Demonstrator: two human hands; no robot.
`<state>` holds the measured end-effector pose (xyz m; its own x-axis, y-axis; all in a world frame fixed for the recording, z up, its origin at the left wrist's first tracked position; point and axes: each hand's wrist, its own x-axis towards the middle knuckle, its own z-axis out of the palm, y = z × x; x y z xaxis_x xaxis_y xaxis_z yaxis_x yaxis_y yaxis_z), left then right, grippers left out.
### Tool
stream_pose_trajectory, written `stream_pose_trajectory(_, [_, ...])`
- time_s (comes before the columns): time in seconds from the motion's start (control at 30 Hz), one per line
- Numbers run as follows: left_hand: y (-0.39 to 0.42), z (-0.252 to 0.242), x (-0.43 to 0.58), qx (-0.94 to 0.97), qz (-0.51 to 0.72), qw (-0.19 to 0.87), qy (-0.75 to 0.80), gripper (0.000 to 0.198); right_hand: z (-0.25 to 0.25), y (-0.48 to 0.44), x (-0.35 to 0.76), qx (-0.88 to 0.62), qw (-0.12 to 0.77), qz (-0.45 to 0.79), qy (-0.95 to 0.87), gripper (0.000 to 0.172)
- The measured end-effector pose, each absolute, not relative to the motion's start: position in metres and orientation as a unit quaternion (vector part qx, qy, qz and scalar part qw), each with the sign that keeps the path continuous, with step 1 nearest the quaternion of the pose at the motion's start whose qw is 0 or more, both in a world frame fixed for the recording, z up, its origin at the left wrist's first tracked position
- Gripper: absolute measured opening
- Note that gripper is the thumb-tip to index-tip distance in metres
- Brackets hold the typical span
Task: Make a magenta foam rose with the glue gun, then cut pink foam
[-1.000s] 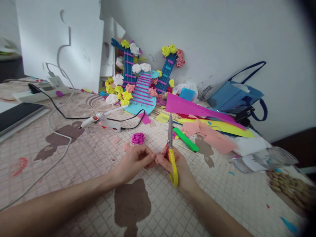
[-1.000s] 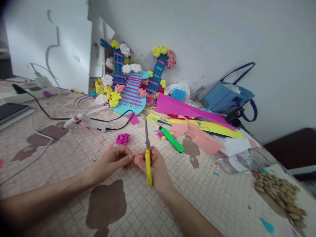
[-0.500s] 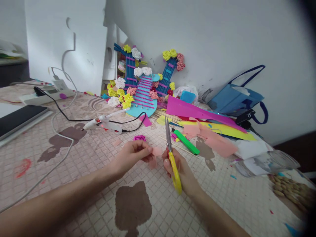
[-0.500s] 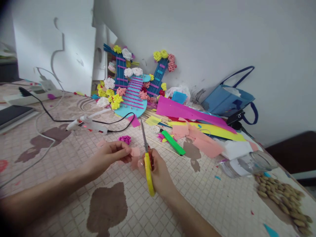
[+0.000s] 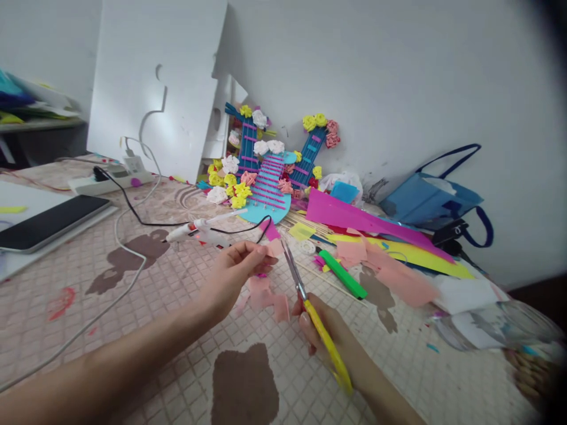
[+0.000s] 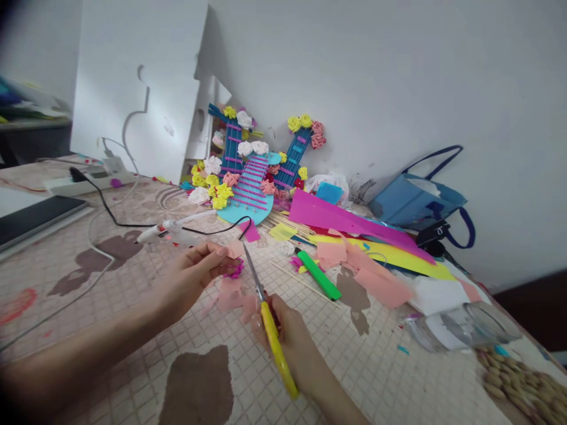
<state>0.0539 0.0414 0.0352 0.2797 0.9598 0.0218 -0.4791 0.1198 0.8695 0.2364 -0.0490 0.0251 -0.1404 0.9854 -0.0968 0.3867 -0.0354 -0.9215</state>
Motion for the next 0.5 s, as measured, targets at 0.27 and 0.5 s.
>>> stream_pose_trajectory(0.27, [0.038, 0.038, 0.065, 0.415, 0.530, 0.679, 0.292, 0.021, 0.033, -0.052, 0.232, -0.578, 0.307, 0.428, -0.623, 0.029])
stream_pose_trajectory(0.5, [0.037, 0.037, 0.069, 0.451, 0.532, 0.655, 0.291, 0.018, 0.031, -0.050, 0.231, -0.588, 0.299, 0.412, -0.629, 0.027])
